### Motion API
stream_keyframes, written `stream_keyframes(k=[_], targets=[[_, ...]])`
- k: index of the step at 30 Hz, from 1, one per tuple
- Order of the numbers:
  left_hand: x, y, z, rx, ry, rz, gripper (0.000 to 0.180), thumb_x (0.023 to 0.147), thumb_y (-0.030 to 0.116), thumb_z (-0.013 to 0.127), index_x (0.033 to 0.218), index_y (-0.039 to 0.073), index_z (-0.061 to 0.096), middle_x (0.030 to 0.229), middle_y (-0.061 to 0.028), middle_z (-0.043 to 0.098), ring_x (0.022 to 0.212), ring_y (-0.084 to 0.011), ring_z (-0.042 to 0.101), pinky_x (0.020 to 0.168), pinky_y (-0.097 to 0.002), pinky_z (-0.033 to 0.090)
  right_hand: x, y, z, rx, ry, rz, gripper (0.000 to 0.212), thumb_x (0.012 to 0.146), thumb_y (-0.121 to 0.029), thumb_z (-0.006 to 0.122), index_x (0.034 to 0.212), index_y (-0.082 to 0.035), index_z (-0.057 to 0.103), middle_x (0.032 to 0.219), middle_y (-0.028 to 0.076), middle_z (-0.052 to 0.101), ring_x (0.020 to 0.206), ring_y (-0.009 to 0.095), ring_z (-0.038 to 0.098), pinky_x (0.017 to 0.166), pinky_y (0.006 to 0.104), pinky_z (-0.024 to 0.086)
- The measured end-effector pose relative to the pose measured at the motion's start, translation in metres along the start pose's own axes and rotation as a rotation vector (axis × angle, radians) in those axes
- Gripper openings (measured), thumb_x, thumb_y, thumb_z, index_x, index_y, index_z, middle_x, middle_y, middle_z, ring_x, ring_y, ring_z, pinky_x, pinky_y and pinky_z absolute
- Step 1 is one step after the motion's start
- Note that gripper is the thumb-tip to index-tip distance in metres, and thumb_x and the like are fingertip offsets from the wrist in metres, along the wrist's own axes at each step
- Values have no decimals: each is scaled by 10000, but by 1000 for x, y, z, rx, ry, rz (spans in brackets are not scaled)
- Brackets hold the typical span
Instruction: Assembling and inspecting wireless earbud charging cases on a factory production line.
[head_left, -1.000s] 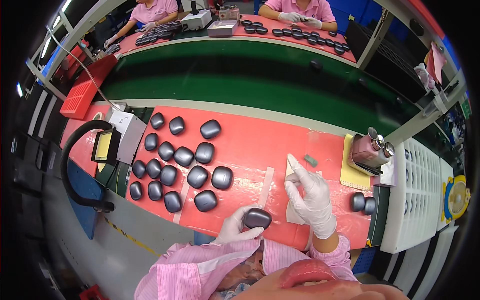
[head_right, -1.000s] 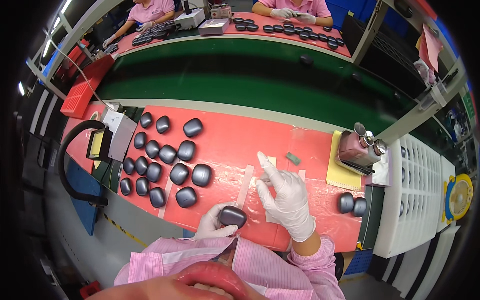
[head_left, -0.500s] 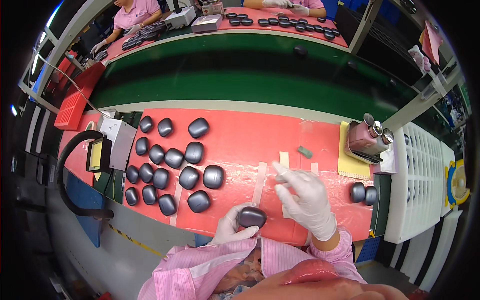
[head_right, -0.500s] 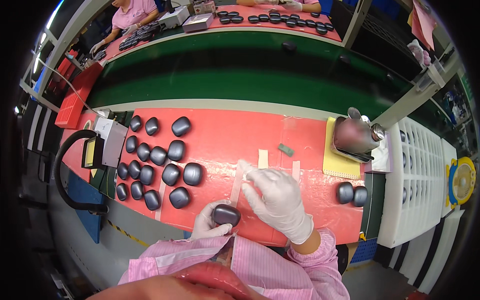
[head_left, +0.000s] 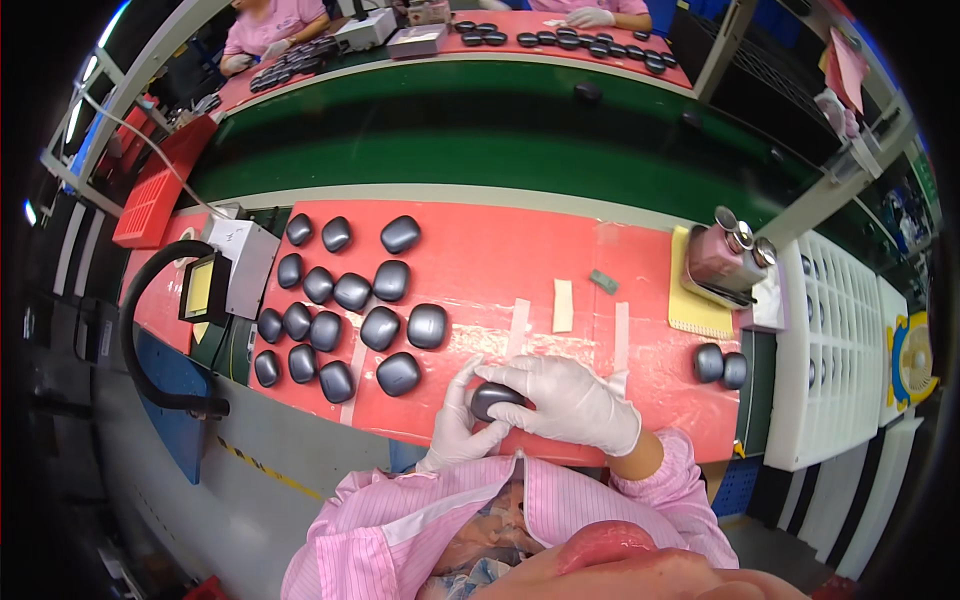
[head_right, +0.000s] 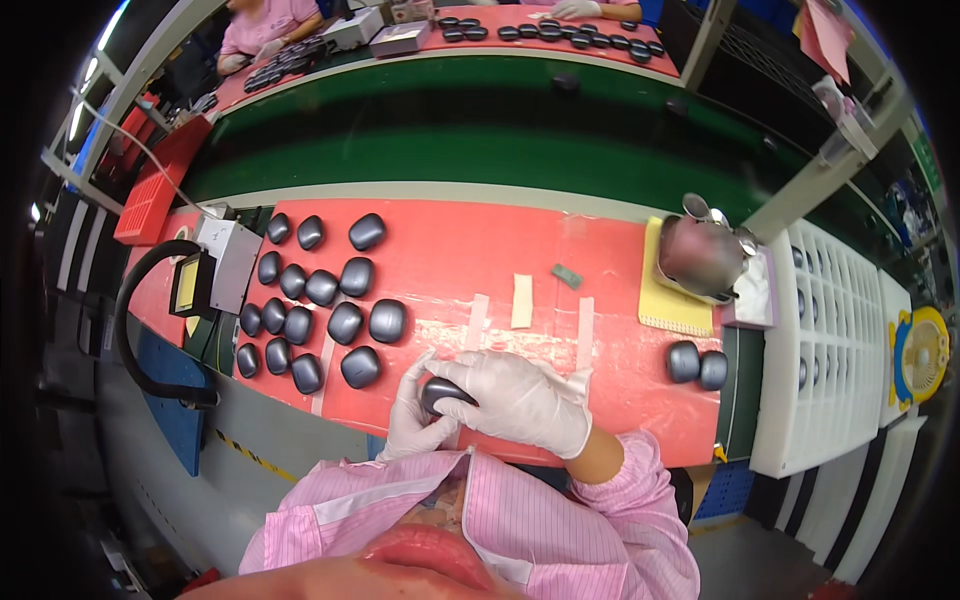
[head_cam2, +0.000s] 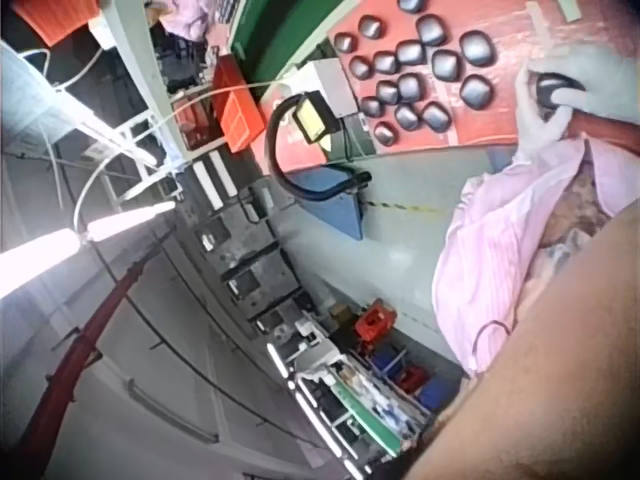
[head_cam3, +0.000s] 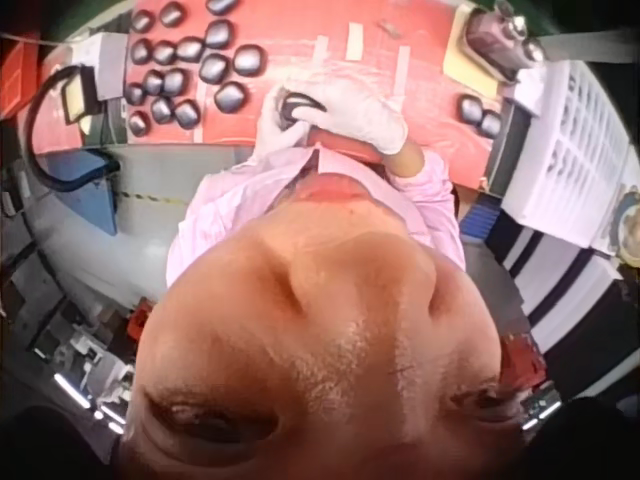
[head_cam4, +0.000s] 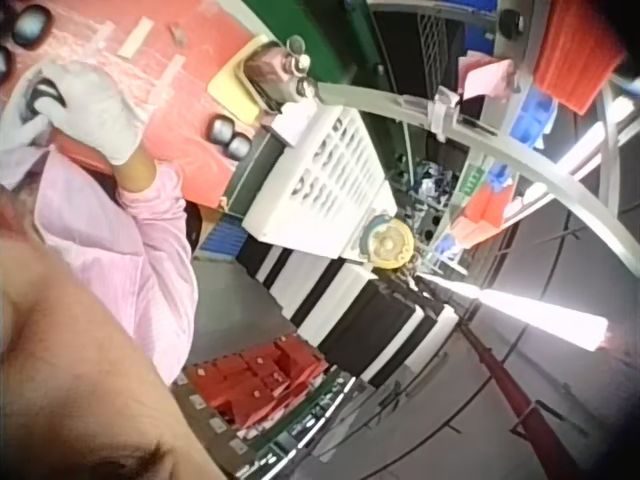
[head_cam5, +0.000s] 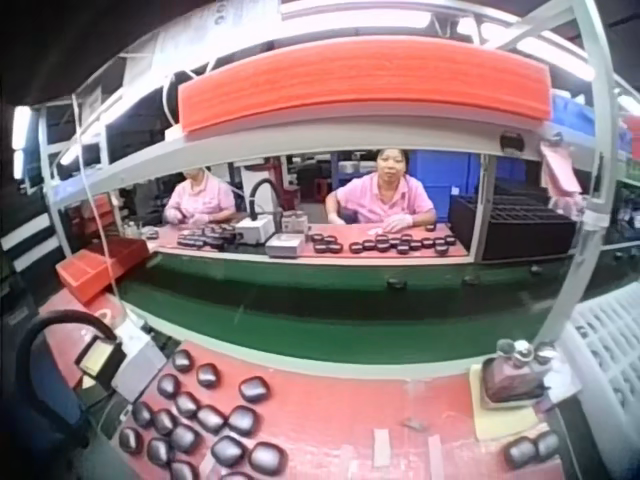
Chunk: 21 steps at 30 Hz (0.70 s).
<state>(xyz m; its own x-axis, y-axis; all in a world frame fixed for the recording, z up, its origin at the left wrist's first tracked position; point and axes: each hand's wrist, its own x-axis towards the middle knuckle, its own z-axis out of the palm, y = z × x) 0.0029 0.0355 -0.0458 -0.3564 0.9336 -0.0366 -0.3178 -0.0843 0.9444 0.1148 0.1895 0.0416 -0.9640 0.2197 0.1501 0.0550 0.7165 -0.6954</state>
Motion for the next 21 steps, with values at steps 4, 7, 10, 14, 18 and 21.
stream_keyframes(k=[4,7,10,14,18,21], targets=[[1,2,10,90,97,-10,903,782,-17,688,1476,64,117,1181,-162,530,1075,-205,563,901,-324,478,-4,5,-6,133,-94,27,317,839,-235,596,1097,-51,579,897,178,619,842,340,631,737,404,524],[0,17,18,-81,171,69,891,785,-6,680,1475,60,119,1161,-163,556,1057,-223,583,909,-333,487,11,5,-7,216,-146,63,377,854,-264,591,1180,-80,550,1028,168,597,908,314,627,806,373,507],[1,9,-2,48,43,35,833,802,-37,600,1477,55,121,1080,-161,602,994,-231,614,909,-341,484,18,22,-25,767,563,242,293,920,-271,556,1102,-42,571,1022,69,604,900,200,619,788,313,495],[1,15,13,115,55,-25,762,819,-23,591,1462,38,185,1057,-131,620,964,-204,622,904,-321,483,23,80,-105,881,930,317,308,940,-255,559,1136,-18,583,999,61,650,886,139,632,695,229,511],[-3,10,8,157,26,-34,698,833,-16,575,1444,27,240,1043,-113,634,960,-190,625,903,-314,482,39,102,-112,902,843,365,321,915,-184,598,1160,20,558,1060,88,640,955,185,635,786,250,522],[-5,10,4,200,38,-14,670,839,-22,572,1432,27,264,1040,-110,636,956,-181,625,896,-311,482,48,102,-102,927,783,343,332,900,-154,608,1174,23,553,1080,80,632,982,167,620,790,245,519]])
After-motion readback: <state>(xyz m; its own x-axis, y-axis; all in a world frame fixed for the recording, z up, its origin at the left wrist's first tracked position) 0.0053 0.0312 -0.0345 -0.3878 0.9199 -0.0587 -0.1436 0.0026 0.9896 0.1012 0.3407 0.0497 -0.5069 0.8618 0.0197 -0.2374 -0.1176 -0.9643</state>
